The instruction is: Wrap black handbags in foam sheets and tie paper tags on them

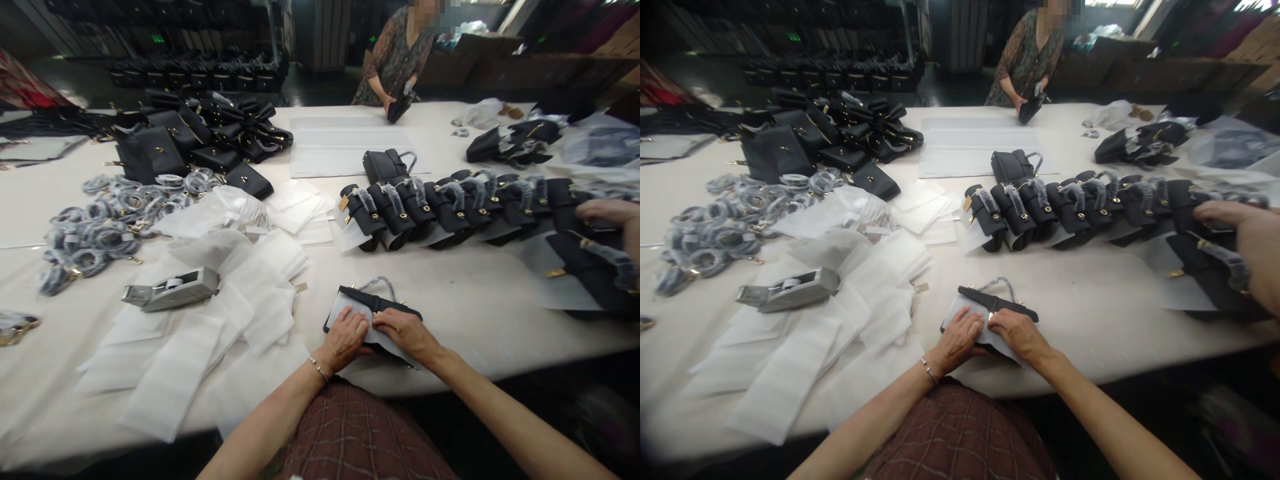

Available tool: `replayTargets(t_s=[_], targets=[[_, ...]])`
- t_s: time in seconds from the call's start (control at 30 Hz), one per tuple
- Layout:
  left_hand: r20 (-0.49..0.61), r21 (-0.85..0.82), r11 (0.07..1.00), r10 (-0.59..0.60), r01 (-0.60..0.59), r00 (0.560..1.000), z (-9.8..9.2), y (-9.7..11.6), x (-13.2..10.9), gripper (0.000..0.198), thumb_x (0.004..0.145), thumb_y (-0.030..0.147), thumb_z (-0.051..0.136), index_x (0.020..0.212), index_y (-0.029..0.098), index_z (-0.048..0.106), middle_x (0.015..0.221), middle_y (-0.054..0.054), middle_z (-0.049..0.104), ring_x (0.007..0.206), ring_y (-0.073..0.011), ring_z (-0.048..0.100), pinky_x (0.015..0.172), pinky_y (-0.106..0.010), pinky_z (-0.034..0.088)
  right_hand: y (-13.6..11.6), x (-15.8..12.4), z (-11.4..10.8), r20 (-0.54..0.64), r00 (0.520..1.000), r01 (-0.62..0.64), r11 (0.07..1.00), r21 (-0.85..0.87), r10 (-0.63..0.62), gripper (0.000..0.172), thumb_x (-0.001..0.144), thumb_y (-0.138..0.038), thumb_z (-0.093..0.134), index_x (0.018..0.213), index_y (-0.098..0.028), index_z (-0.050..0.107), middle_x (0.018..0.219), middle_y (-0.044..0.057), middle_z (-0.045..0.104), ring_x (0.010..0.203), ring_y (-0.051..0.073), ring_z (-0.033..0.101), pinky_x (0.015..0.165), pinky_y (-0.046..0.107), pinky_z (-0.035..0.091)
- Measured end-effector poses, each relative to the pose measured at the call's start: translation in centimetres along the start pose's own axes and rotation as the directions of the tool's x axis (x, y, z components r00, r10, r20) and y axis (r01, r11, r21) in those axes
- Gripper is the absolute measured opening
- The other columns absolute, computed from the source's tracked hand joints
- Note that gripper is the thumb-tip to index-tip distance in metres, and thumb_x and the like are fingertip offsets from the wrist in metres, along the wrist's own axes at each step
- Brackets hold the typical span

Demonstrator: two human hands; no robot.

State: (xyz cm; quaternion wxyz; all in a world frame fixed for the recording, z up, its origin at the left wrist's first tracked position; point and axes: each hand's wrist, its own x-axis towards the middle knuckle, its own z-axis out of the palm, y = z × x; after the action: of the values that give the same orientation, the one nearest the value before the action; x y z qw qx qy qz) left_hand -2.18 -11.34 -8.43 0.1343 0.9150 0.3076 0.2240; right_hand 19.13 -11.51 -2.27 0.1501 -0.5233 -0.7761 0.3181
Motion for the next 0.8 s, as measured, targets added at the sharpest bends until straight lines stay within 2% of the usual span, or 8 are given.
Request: replayTargets(t_s=[0.17,0.3,0.4,0.5,0.63,0.8], targets=[[0.027,0.011,1.0,0.021,-0.022,0.999,-0.4,0.0,0.2,0.057,0.084,0.05,0.068,0.126,0.015,0.049,0.12,-0.013,0.064,0.122,-0.0261,0.056,0.114,-0.05,0.034,0.0,1.4,-1.0,0.08,0.997,-0.006,0.999,-0.032,0.009,0.024,0.089,-0.025,0.051,0.096,-0.027,0.074,0.091,0.004,0.069,0.086,0.019,0.065,0.083,0.031,0.052],[0.056,0.026,0.999,0.035,-0.036,0.998,-0.6,0.1,0.4,0.058,0.085,0.05,0.067,0.132,0.021,0.048,0.115,-0.009,0.066,0.122,-0.0262,0.055,0.113,-0.051,0.033,0.6,1.7,-0.7,0.081,0.997,0.02,0.997,-0.081,-0.014,0.025,0.09,-0.022,0.049,0.093,-0.022,0.074,0.091,0.006,0.069,0.087,0.02,0.065,0.084,0.032,0.05],[0.057,0.029,0.999,0.025,-0.026,0.998,-0.6,0.2,0.4,0.056,0.084,0.051,0.068,0.128,0.02,0.051,0.114,-0.009,0.066,0.12,-0.0253,0.056,0.113,-0.05,0.033,0.5,1.5,-0.2,0.082,0.996,-0.014,0.993,-0.116,0.024,0.023,0.088,-0.02,0.051,0.095,-0.021,0.074,0.091,0.006,0.068,0.087,0.02,0.064,0.084,0.031,0.05],[0.049,0.035,0.999,0.038,-0.039,0.998,-0.4,0.3,0.2,0.057,0.082,0.051,0.07,0.126,0.02,0.053,0.123,-0.01,0.063,0.119,-0.0245,0.056,0.114,-0.05,0.031,0.0,1.4,0.1,0.102,0.993,-0.048,0.983,-0.179,0.067,0.024,0.088,-0.018,0.052,0.096,-0.022,0.074,0.09,0.005,0.068,0.086,0.019,0.064,0.082,0.03,0.05],[0.047,0.017,0.998,0.055,-0.056,0.997,-0.5,0.3,0.0,0.055,0.085,0.049,0.068,0.13,0.022,0.05,0.136,-0.01,0.057,0.12,-0.0237,0.055,0.116,-0.051,0.027,-0.2,1.7,-0.1,0.148,0.989,0.019,0.957,-0.288,0.025,0.026,0.088,-0.014,0.051,0.097,-0.024,0.074,0.089,0.003,0.068,0.084,0.017,0.065,0.079,0.027,0.049],[0.055,0.003,0.997,0.075,-0.075,0.996,-0.7,0.2,0.2,0.057,0.086,0.047,0.067,0.133,0.019,0.048,0.134,-0.011,0.058,0.126,-0.0254,0.051,0.117,-0.052,0.023,0.0,2.1,-0.6,0.19,0.981,0.113,0.921,-0.372,-0.043,0.027,0.092,-0.014,0.046,0.085,-0.019,0.071,0.083,0.005,0.066,0.073,0.017,0.064,0.067,0.025,0.047]])
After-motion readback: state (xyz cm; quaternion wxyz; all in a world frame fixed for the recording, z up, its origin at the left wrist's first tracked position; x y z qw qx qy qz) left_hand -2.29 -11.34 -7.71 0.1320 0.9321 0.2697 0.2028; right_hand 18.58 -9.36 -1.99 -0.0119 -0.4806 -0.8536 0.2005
